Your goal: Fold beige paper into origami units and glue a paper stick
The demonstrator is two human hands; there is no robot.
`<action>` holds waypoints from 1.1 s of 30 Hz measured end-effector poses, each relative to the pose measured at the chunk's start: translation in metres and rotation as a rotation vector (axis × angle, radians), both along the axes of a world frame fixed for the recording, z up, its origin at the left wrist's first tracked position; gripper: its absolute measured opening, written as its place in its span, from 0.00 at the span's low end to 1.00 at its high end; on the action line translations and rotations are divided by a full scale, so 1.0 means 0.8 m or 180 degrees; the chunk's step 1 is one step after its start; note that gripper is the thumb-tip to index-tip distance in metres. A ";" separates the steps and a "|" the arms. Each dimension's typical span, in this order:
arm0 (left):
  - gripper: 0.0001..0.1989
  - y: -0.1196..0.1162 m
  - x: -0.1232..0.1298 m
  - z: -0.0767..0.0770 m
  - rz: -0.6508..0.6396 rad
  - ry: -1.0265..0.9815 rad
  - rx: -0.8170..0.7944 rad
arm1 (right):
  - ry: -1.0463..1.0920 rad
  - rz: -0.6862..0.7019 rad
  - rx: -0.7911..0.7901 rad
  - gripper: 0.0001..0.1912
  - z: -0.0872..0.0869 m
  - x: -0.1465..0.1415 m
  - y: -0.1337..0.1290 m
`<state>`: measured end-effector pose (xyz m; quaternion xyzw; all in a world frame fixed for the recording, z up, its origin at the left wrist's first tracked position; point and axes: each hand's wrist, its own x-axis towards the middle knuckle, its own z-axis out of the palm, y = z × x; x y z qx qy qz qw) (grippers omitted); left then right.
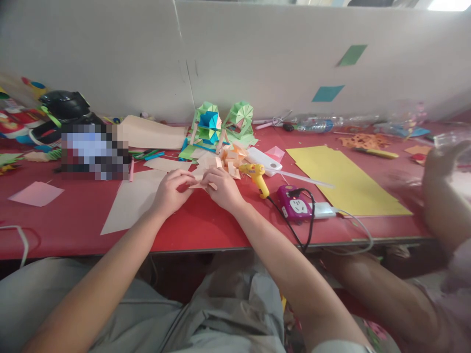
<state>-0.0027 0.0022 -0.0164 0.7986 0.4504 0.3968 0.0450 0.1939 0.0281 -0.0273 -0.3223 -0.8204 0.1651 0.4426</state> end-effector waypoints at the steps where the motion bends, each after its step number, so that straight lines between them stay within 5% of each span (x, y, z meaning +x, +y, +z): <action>1: 0.05 -0.001 0.001 0.000 0.0018 0.0169 -0.0051 | -0.0098 0.0030 -0.0016 0.08 -0.002 0.000 0.001; 5: 0.10 -0.007 0.002 0.002 0.0037 0.0565 -0.0617 | -0.0525 0.0111 -0.0311 0.11 -0.009 0.001 0.003; 12: 0.03 -0.008 -0.006 0.010 -0.0350 0.0102 -0.1333 | -0.0540 0.0303 -0.0803 0.04 -0.005 0.004 -0.002; 18: 0.09 -0.001 -0.008 0.004 -0.0302 0.0051 -0.1322 | -0.0504 0.0464 -0.0893 0.10 0.002 0.007 -0.001; 33: 0.08 -0.003 0.002 -0.001 0.0338 0.0645 -0.1199 | -0.0430 -0.0244 -0.0926 0.06 -0.012 -0.002 0.004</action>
